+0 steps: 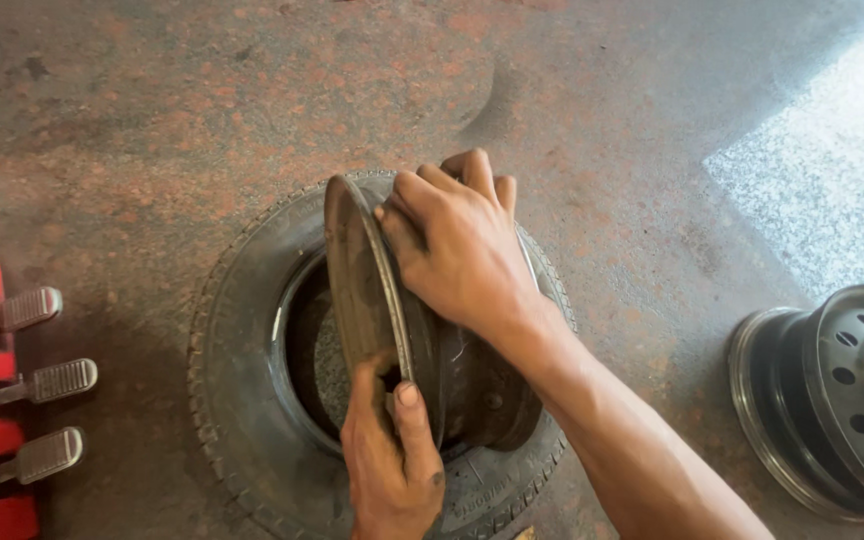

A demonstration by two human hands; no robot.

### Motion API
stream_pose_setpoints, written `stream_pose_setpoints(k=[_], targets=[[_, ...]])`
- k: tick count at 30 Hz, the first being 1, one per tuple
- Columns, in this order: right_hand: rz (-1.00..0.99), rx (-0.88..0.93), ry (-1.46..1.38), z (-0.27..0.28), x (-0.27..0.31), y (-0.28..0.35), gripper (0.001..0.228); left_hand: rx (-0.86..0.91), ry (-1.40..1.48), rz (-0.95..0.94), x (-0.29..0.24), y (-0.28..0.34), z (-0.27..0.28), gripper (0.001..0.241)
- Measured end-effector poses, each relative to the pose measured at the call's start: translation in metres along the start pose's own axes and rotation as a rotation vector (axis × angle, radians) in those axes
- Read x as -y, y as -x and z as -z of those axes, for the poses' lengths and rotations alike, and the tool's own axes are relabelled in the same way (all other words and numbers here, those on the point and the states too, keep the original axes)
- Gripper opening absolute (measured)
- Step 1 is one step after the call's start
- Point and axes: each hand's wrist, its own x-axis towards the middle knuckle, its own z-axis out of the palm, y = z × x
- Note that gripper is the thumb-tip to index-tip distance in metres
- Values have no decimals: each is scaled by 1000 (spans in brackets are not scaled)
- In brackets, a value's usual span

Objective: The person scrubs a metal wheel rim with a blue abrasive pad, focusing on the inner and outer surfaces. The rim is positioned on top of a tire on the floor. The person repeatedly rotates the rim to access different areas while scrubbing.

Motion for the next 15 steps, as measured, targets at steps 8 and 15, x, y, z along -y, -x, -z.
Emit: stream_pose_setpoints(k=[8,15], targets=[[37,-118,97,8,17,65,18,-187,-151,-249,25,15,-10,44],[-161,-41,-65,30,-19,-21,30,-280,-1043,-681,54,33,-15,41]])
